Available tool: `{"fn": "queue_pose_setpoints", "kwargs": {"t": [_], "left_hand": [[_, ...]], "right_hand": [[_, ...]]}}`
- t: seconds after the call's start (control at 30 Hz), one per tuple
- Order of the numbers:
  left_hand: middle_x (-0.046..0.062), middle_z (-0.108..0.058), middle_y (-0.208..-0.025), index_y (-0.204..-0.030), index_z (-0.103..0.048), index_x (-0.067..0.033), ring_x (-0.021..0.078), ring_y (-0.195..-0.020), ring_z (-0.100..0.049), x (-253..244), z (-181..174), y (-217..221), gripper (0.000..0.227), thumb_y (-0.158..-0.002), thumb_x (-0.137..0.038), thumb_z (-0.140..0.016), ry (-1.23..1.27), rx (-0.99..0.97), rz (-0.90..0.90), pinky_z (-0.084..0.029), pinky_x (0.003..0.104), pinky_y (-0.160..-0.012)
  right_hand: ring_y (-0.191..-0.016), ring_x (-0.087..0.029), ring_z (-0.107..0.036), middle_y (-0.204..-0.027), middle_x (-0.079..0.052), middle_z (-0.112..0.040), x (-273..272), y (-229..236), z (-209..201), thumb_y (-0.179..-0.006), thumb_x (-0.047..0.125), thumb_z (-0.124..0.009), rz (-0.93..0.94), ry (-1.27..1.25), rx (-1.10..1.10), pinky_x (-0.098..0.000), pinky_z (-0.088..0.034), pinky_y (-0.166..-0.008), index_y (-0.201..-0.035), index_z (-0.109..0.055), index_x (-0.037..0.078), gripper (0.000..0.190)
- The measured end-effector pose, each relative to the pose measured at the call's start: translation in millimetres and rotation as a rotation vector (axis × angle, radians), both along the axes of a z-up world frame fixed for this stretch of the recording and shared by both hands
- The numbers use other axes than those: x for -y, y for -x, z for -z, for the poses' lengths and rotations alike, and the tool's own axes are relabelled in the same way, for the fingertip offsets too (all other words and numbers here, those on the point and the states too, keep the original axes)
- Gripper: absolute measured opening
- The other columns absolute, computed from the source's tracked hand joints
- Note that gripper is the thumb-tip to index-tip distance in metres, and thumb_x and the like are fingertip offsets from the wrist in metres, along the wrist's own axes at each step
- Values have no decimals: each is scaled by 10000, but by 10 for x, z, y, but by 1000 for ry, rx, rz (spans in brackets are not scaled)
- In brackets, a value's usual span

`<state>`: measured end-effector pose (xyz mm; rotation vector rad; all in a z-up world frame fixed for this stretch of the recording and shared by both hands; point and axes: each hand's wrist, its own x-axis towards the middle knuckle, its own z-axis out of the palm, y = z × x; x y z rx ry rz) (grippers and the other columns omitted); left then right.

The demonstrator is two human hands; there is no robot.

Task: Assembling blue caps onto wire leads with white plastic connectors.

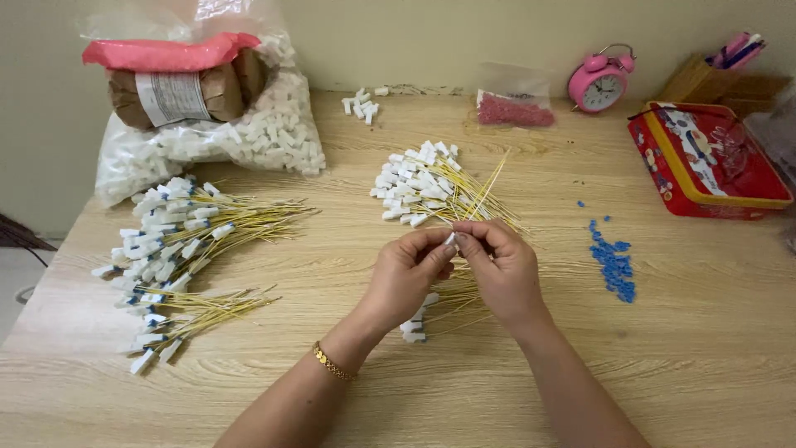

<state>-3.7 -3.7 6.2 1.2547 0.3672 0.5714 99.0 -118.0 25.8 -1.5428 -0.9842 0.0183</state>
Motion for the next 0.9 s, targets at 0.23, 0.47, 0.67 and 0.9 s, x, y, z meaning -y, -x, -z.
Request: {"fn": "queue_pose_setpoints", "kwargs": {"t": [0.23, 0.47, 0.67, 0.9], "left_hand": [[140, -749, -875, -1179, -750, -22, 160, -742, -717, 13, -46, 32, 265, -930, -110, -745, -94, -18, -30, -660, 290, -668], [135, -734, -796, -1158, -755, -1, 157, -684, -703, 31, -39, -1, 232, -944, -83, -719, -37, -9, -61, -653, 277, -605], [135, -727, -754, -1132, -765, -7, 145, -641, -682, 11, 17, -7, 202, -949, -75, -711, -47, -26, -71, -637, 260, -553], [160, -775, -946, -1138, -790, -150, 363, -862, -755, -216, -314, 157, 257, -932, -285, -716, -759, -431, 115, -612, 474, -738]], "right_hand": [[-733, -156, -682, -838, -133, -687, -31, 83, 74, -993, 48, -676, 4, -62, -40, -311, -589, -664, -1053, -773, -9, 128], [-857, -183, -689, -974, -156, -674, -71, 117, 234, -996, -34, -597, -116, -161, -85, -350, -614, -761, -1194, -709, -51, 228], [-890, -203, -691, -1009, -158, -679, -45, 154, 254, -995, -67, -566, -118, -164, -65, -364, -610, -762, -1177, -691, -67, 221], [-794, -202, -663, -893, -122, -645, 111, -120, 124, -973, -12, -651, 0, 48, 17, -375, -580, -705, -1085, -730, 8, 138]]}}
